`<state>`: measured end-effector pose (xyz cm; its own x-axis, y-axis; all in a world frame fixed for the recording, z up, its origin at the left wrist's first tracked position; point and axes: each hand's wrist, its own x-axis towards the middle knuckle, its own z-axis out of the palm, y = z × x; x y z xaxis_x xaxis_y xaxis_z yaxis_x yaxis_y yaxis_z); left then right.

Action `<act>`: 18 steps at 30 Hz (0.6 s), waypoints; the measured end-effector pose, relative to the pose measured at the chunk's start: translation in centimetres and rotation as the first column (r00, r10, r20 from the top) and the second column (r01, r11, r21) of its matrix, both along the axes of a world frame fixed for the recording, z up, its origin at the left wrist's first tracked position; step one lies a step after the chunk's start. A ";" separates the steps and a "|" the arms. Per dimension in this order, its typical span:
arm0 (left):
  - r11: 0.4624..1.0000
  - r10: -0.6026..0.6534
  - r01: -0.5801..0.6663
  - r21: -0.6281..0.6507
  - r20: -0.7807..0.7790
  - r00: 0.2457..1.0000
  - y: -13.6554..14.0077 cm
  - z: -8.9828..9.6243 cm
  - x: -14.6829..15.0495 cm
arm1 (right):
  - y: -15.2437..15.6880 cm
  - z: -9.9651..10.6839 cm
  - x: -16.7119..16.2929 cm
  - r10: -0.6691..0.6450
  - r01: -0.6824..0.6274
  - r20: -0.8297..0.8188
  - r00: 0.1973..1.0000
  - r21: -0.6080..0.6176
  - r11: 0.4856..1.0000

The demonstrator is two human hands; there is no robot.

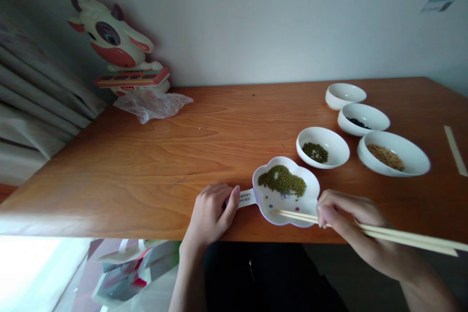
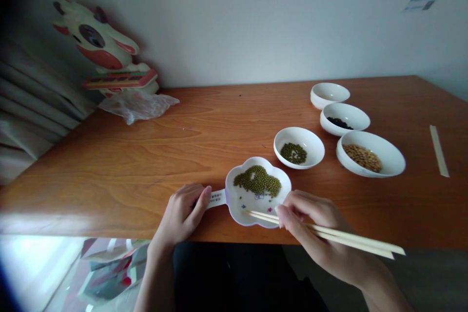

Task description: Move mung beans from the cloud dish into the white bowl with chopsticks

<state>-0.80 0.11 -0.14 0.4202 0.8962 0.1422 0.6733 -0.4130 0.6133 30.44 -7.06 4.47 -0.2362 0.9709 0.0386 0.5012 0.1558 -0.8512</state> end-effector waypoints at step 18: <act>1.000 0.008 -0.008 0.011 0.008 1.000 -0.1 0.0 0.1 | 2.1 -1.5 -0.7 0.074 -0.066 -0.118 0.990 0.071 0.995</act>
<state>-0.72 0.01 -0.14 0.4120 0.8979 0.1553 0.6716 -0.4144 0.6142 29.75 -4.91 2.92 -0.2929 0.9465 0.1354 0.3818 0.2457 -0.8910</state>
